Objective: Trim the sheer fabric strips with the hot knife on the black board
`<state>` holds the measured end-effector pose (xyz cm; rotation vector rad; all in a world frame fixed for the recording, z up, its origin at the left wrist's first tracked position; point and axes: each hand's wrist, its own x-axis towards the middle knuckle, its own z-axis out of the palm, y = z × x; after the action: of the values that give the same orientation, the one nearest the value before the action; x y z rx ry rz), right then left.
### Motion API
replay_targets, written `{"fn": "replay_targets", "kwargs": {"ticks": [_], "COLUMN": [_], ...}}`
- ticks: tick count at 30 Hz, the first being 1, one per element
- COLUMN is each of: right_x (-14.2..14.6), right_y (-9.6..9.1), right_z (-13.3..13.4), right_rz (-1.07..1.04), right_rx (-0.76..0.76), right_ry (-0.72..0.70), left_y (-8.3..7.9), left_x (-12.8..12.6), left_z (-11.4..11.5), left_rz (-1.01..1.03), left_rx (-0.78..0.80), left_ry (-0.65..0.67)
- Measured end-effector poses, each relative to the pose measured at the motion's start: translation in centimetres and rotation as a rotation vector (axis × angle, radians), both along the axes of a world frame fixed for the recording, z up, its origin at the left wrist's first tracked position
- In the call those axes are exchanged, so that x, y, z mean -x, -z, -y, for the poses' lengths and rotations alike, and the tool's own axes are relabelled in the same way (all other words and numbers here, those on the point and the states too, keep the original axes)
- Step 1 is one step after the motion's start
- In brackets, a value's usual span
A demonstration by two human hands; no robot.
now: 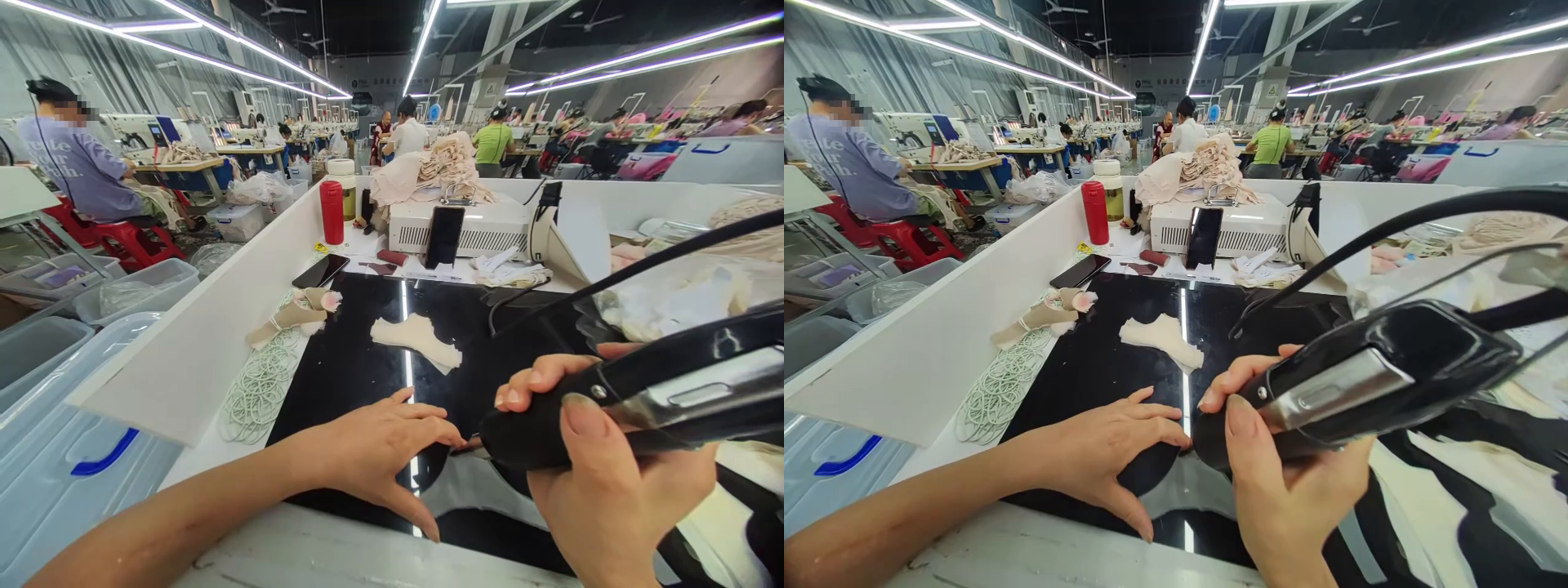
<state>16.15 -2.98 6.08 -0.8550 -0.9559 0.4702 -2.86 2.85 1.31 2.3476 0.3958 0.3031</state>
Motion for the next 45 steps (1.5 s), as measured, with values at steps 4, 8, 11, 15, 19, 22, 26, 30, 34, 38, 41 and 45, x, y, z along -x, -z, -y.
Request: {"fn": "replay_targets", "kwargs": {"ticks": [4, 8, 11, 15, 19, 22, 26, 30, 34, 38, 41, 45], "right_x": [0.1, 0.4, 0.5, 0.6, 0.9, 1.2, 1.6, 1.9, 2.2, 2.2, 1.9, 1.1], "right_y": [-0.1, -0.3, -0.2, 0.0, -0.1, -0.3, -0.5, -0.5, 0.0, -0.2, -1.0, -1.7], "right_z": [0.0, 0.2, 0.6, 0.9, 1.1, 1.5, 2.0, 2.3, 2.4, 2.2, 1.8, 1.3], "right_rz": [0.003, -0.024, -0.023, 0.012, -0.008, -0.046, -0.053, -0.057, -0.048, -0.048, -0.089, -0.144], "right_rx": [0.02, 0.0, -0.013, -0.02, -0.028, -0.005, 0.002, 0.007, -0.004, 0.011, 0.001, 0.002], "right_ry": [0.009, -0.025, -0.075, -0.104, -0.111, -0.131, -0.154, -0.179, -0.184, -0.185, -0.116, 0.003], "left_y": [0.0, -0.1, -0.3, -0.4, -0.4, -0.2, 0.2, 0.3, 0.0, -0.2, 0.0, 0.4], "left_x": [-0.1, -0.1, -0.2, -0.2, -0.3, -0.2, -0.2, -0.3, -0.4, -0.5, -0.3, -0.1], "left_z": [0.0, -0.1, -0.1, -0.1, -0.2, -0.2, -0.3, -0.3, -0.4, -0.3, -0.2, -0.1], "left_rz": [0.01, 0.02, 0.021, 0.024, 0.019, 0.003, -0.008, -0.014, -0.014, -0.015, 0.018, 0.066], "left_rx": [-0.008, -0.008, -0.009, -0.026, -0.039, -0.034, -0.039, -0.054, -0.052, -0.027, -0.011, -0.009], "left_ry": [0.004, 0.013, 0.013, 0.015, 0.017, 0.021, 0.024, 0.028, 0.036, 0.029, 0.01, 0.016]}}
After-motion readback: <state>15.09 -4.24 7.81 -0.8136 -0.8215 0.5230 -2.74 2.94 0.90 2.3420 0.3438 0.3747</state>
